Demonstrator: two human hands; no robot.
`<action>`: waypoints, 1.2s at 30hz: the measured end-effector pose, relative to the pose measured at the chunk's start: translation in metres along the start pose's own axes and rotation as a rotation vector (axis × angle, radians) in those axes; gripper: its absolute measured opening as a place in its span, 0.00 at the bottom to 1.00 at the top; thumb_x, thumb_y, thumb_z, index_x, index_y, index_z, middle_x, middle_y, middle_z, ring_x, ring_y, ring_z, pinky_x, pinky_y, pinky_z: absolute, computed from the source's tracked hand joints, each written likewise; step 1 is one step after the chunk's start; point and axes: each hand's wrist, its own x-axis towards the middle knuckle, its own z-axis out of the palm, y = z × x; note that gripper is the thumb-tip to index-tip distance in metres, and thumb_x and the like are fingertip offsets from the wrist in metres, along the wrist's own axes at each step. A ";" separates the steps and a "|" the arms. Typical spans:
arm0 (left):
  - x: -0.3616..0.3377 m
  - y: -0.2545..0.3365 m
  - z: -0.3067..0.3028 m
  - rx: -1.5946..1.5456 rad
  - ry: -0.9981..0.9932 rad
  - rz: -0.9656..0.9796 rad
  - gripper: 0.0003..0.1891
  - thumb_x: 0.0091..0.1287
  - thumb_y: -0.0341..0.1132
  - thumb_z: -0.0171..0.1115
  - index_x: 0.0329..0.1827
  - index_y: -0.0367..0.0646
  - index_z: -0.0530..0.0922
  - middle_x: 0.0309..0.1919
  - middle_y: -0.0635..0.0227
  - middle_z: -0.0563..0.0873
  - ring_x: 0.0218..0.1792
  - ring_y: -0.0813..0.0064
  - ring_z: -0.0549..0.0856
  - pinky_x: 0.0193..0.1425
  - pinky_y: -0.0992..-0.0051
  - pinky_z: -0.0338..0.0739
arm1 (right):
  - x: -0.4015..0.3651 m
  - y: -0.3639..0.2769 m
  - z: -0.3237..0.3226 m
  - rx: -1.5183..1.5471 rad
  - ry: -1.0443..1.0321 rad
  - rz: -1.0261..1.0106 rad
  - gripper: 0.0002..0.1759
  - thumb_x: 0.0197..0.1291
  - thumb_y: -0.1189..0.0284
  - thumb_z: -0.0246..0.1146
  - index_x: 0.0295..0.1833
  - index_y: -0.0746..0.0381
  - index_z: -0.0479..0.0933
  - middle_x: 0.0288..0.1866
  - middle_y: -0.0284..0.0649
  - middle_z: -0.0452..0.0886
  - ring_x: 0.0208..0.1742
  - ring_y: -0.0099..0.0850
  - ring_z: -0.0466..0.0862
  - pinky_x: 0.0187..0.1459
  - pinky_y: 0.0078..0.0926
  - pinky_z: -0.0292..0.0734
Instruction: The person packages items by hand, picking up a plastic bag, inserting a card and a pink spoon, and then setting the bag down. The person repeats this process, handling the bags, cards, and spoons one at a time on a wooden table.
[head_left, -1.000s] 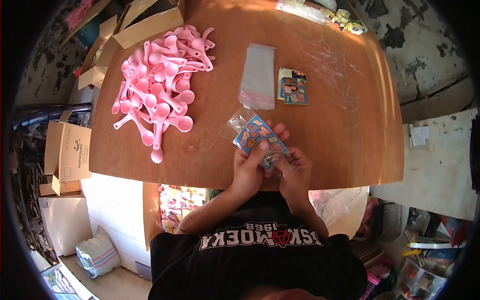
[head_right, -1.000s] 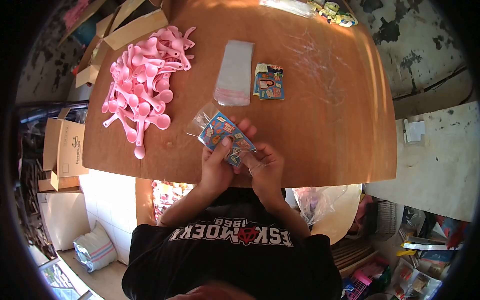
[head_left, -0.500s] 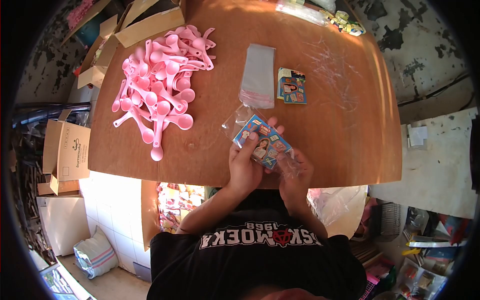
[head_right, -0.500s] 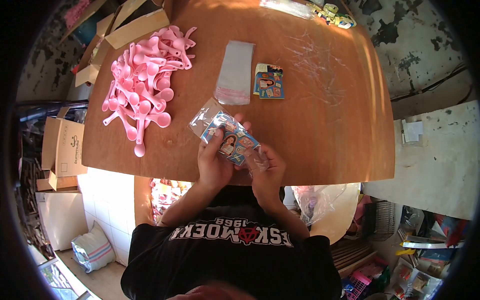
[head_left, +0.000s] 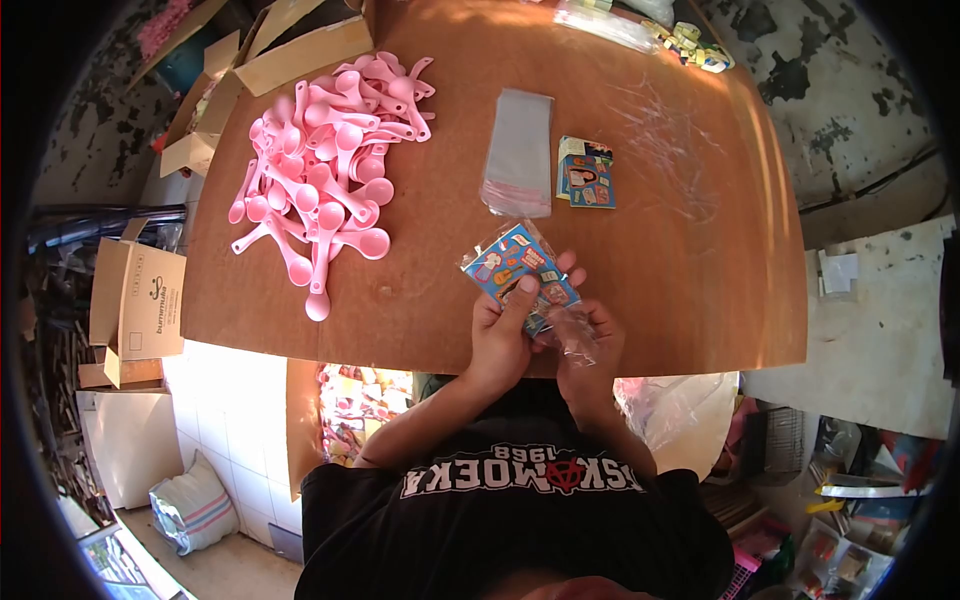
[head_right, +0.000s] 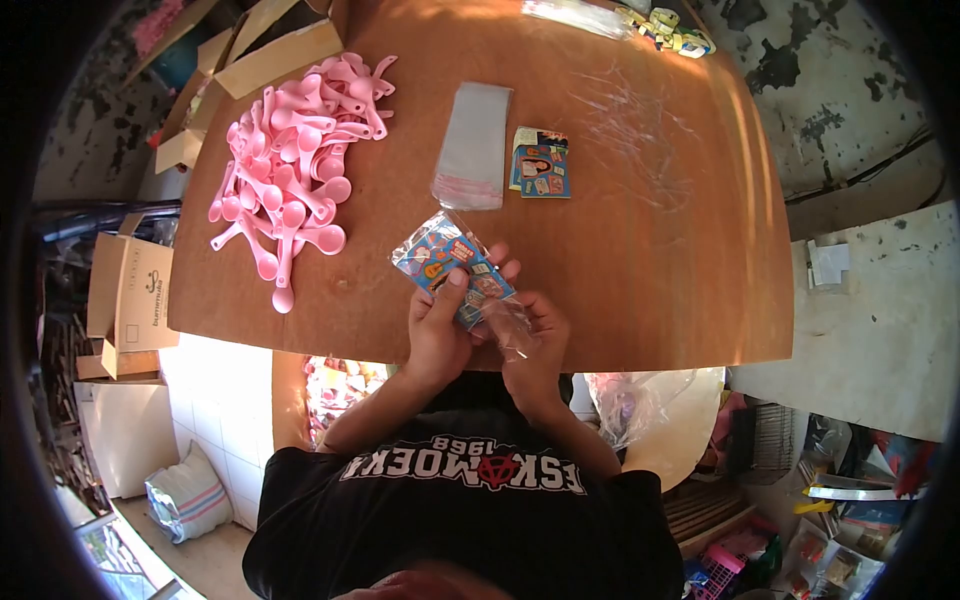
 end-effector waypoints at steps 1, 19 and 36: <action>-0.001 -0.001 0.000 0.001 0.000 -0.001 0.20 0.74 0.38 0.50 0.65 0.37 0.65 0.60 0.52 0.76 0.62 0.57 0.77 0.61 0.62 0.76 | 0.000 0.003 -0.002 0.009 -0.016 0.004 0.05 0.61 0.78 0.64 0.40 0.68 0.76 0.35 0.38 0.82 0.32 0.20 0.81 0.34 0.17 0.78; -0.001 0.042 -0.040 -0.421 0.134 -0.102 0.21 0.71 0.35 0.49 0.66 0.44 0.64 0.54 0.55 0.80 0.57 0.57 0.79 0.66 0.54 0.70 | 0.004 -0.033 0.015 -1.084 -0.448 -1.125 0.15 0.42 0.77 0.74 0.39 0.54 0.84 0.46 0.38 0.81 0.45 0.39 0.81 0.43 0.30 0.82; -0.028 0.045 -0.057 -0.396 0.221 -0.087 0.20 0.72 0.42 0.52 0.65 0.47 0.67 0.48 0.60 0.81 0.49 0.63 0.83 0.58 0.58 0.77 | 0.230 0.019 0.127 -1.425 -0.503 -0.457 0.18 0.51 0.60 0.71 0.44 0.60 0.82 0.36 0.38 0.86 0.37 0.30 0.86 0.40 0.28 0.79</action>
